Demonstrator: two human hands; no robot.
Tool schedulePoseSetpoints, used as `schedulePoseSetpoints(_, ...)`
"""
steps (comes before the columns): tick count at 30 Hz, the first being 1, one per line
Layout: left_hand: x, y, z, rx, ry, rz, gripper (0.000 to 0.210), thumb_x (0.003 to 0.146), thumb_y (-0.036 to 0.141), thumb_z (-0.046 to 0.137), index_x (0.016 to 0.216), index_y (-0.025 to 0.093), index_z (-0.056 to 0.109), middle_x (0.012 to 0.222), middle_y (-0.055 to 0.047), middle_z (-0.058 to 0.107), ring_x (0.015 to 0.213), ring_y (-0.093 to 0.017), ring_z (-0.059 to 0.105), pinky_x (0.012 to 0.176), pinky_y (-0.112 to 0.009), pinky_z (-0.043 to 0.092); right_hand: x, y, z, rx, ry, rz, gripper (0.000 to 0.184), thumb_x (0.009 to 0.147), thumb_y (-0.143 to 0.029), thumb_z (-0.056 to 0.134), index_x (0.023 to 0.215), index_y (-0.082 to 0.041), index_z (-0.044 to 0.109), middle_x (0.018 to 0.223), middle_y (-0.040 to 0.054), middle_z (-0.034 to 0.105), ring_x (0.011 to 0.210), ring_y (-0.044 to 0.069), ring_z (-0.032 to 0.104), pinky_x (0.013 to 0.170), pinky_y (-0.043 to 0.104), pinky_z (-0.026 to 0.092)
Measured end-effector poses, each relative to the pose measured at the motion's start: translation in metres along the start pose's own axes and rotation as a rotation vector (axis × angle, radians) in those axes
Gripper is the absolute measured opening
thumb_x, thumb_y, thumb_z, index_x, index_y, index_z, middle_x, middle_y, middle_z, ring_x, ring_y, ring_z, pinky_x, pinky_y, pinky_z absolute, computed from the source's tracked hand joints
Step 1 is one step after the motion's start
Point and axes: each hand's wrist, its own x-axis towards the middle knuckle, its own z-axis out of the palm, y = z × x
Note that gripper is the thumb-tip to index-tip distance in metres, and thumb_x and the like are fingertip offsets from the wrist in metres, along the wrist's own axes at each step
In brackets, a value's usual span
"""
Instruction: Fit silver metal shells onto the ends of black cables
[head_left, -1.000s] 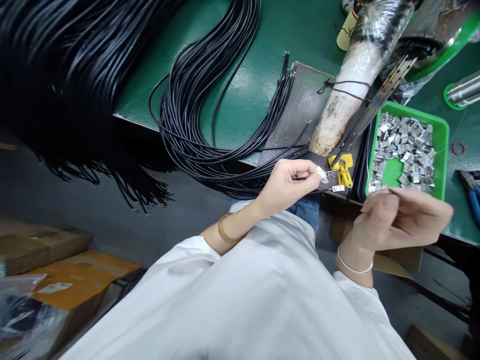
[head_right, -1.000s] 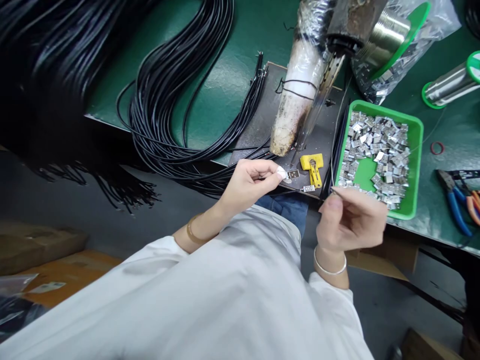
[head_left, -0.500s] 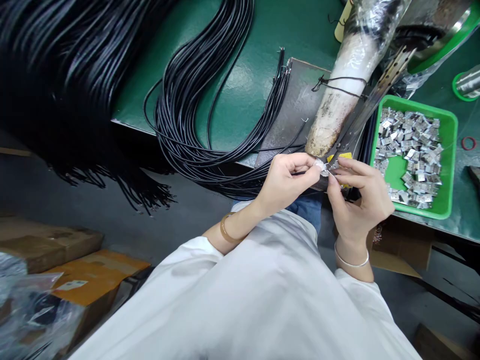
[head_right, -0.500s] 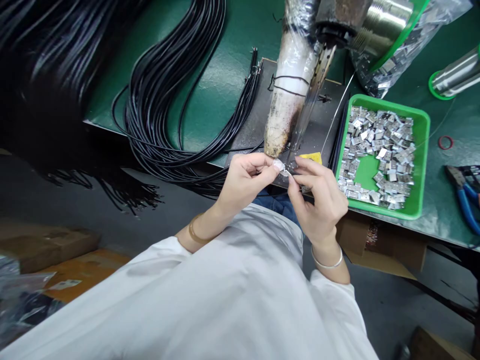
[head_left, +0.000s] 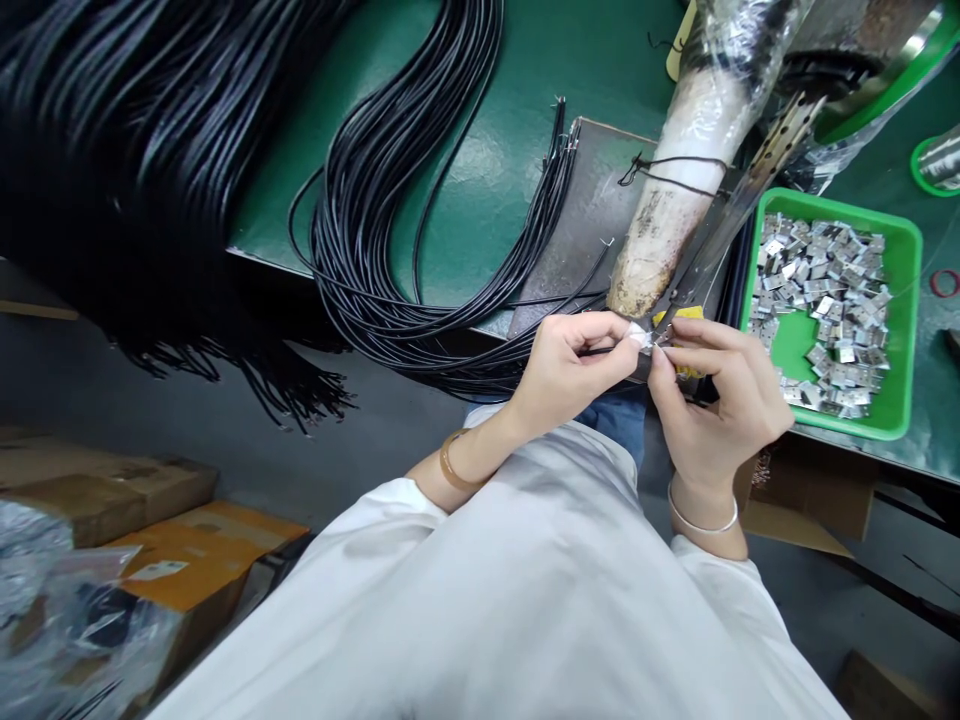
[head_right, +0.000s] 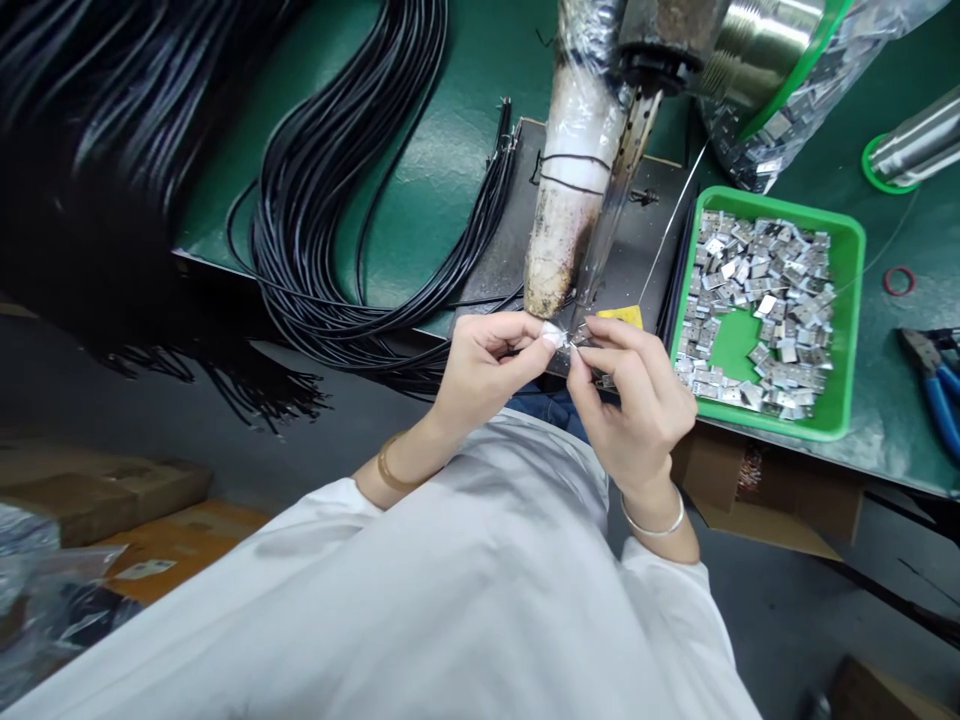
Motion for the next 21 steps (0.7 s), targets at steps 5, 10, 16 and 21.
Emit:
schedulePoseSetpoints(5, 0.0001, -0.0011, 0.0013, -0.027, -0.015, -0.054, 0.030, 0.087, 0.034, 0.064, 0.066, 0.014, 0.064, 0.053, 0.004, 0.042, 0.050, -0.006, 0.031, 0.048, -0.023, 0.024, -0.0034, -0.0007, -0.0008, 0.028, 0.008, 0.013, 0.017, 0.083, -0.011, 0.072, 0.092, -0.024, 0.065, 0.108, 0.0030, 0.077, 0.096, 0.020, 0.075, 0.083, 0.035, 0.063)
schedulePoseSetpoints(10, -0.0006, -0.0049, 0.0039, -0.070, -0.046, -0.147, 0.031, 0.087, 0.035, 0.064, 0.065, 0.014, 0.062, 0.055, 0.003, 0.043, 0.053, -0.007, 0.033, 0.051, -0.023, 0.029, -0.0066, 0.0029, -0.0016, 0.013, -0.011, 0.044, 0.015, 0.084, -0.013, 0.072, 0.091, -0.023, 0.064, 0.105, 0.0027, 0.077, 0.090, 0.018, 0.076, 0.080, 0.034, 0.063)
schedulePoseSetpoints(16, -0.0003, -0.0037, 0.0048, -0.087, -0.060, -0.147, 0.029, 0.087, 0.032, 0.064, 0.065, 0.013, 0.063, 0.057, 0.002, 0.047, 0.054, -0.006, 0.035, 0.052, -0.022, 0.029, -0.0044, 0.0021, -0.0034, 0.032, -0.006, 0.069, 0.012, 0.086, -0.013, 0.071, 0.092, -0.023, 0.066, 0.099, 0.0027, 0.078, 0.094, 0.018, 0.076, 0.080, 0.032, 0.062)
schedulePoseSetpoints(21, -0.0029, -0.0012, 0.0037, -0.112, -0.121, -0.152, 0.028, 0.087, 0.032, 0.063, 0.067, 0.013, 0.062, 0.062, 0.002, 0.049, 0.056, -0.006, 0.036, 0.051, -0.022, 0.028, -0.0049, 0.0040, -0.0047, 0.076, 0.040, 0.120, 0.014, 0.084, -0.013, 0.073, 0.091, -0.022, 0.067, 0.097, 0.0024, 0.079, 0.090, 0.019, 0.077, 0.075, 0.031, 0.062)
